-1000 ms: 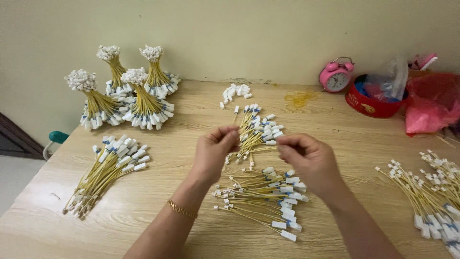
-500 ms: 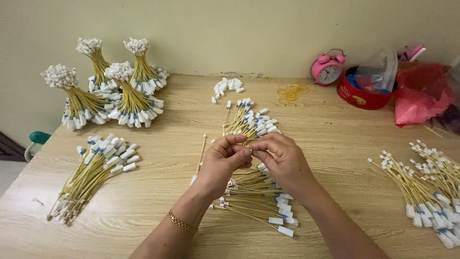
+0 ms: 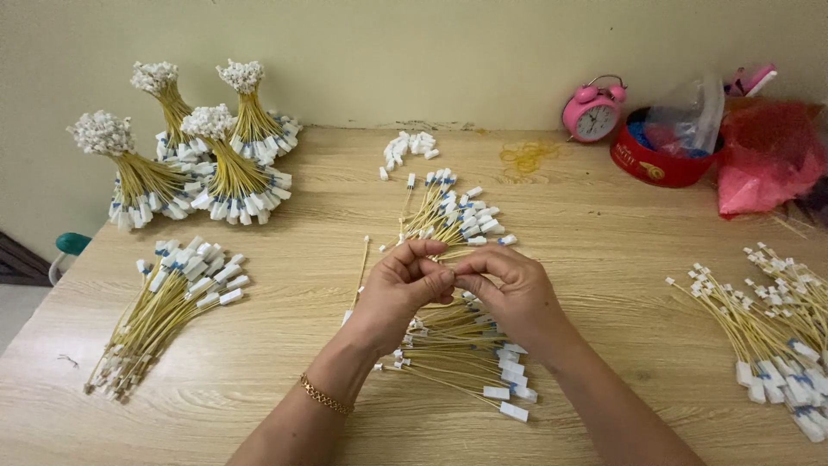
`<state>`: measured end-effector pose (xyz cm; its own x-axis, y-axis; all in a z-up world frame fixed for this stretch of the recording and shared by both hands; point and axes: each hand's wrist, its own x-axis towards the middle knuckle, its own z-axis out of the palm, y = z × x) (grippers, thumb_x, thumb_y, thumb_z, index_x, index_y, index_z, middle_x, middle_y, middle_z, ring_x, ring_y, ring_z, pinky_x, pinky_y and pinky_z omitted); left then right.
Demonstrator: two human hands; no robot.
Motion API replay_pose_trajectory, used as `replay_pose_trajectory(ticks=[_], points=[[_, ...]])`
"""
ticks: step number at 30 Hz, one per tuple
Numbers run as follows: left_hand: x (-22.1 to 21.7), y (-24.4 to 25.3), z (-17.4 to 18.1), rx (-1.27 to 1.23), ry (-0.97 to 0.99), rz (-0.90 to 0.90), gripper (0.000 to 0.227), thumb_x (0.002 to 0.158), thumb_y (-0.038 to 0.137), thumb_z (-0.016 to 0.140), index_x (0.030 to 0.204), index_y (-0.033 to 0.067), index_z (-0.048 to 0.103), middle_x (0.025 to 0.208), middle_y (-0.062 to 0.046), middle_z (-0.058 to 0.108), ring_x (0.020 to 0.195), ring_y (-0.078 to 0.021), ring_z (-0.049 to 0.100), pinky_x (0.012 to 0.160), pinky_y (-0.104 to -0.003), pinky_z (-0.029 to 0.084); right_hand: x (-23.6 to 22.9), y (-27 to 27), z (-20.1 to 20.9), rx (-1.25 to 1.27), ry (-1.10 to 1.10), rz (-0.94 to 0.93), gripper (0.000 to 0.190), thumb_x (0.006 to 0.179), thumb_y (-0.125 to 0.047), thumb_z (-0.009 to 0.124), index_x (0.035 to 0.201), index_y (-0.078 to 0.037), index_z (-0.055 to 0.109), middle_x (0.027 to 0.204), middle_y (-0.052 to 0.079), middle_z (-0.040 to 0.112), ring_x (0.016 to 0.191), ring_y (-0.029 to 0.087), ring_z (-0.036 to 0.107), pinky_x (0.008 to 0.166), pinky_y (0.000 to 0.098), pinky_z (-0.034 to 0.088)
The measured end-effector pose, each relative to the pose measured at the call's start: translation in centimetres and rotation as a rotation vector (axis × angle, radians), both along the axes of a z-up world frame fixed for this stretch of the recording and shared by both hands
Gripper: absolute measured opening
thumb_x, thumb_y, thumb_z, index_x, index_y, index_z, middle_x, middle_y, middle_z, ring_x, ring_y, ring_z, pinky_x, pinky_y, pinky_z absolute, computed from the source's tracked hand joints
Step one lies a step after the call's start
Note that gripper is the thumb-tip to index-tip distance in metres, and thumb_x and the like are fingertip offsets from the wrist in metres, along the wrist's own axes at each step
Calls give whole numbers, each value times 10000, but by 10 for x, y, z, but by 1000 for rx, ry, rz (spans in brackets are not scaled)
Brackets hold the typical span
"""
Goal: Bundling and organizing small electrical wire sets on a wooden workbench.
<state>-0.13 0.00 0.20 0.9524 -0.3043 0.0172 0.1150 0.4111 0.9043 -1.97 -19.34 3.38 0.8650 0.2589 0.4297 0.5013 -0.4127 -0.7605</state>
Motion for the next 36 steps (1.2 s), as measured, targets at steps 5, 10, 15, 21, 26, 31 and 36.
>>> replay_pose_trajectory(ticks=[5, 10, 15, 21, 26, 31, 36], points=[[3, 4, 0, -27, -9, -41, 379, 911, 29, 721, 1271, 12, 602, 916, -77, 714, 828, -165, 707, 775, -313, 622, 7, -9, -4, 133, 175, 86, 105, 905, -88, 727, 998, -60, 767, 969, -9, 747, 892, 87, 689, 777, 252, 564], [4, 5, 0, -45, -34, -84, 400, 902, 26, 723, 1283, 11, 602, 921, -74, 716, 831, -165, 710, 778, -318, 629, 6, -8, -5, 159, 330, 59, 122, 926, -70, 692, 1014, -60, 776, 935, -17, 738, 805, 57, 633, 705, 227, 531], [1, 2, 0, 69, -58, -42, 369, 914, 30, 715, 1269, 6, 617, 922, -58, 716, 829, -146, 703, 790, -308, 634, 2, -1, -7, 150, 285, -3, 112, 928, -66, 700, 984, -42, 794, 899, 2, 708, 768, 55, 623, 675, 233, 532], [7, 13, -4, 225, -167, -76, 364, 932, 30, 707, 1285, 15, 617, 909, -49, 695, 794, -123, 654, 724, -277, 582, -1, 1, 4, 54, 324, 13, 200, 912, -152, 711, 1083, -67, 771, 1007, 19, 749, 870, 97, 694, 752, 261, 581], [-23, 45, 29, 732, -173, -106, 295, 948, 133, 696, 1226, 34, 679, 973, -16, 723, 873, -84, 673, 798, -251, 580, -3, 6, 19, -598, 339, -36, 676, 865, -475, 722, 1391, -110, 507, 1382, 101, 522, 1258, 235, 462, 1038, 426, 371], [-46, 71, 32, 910, -95, 18, 300, 954, 197, 660, 1215, 56, 707, 946, -43, 755, 820, -118, 665, 749, -294, 576, -25, 29, 33, -1114, 499, 56, 1132, 786, -706, 741, 1585, -146, 167, 1681, 120, 125, 1536, 267, 12, 1238, 465, -23], [-68, 84, 25, 827, -126, 96, 307, 938, 200, 686, 1199, 42, 716, 937, -24, 733, 818, -94, 624, 748, -260, 561, -29, 29, 16, -1196, 289, 155, 1011, 778, -622, 797, 1493, -65, 347, 1483, 165, 395, 1468, 313, 284, 1232, 547, 55]])
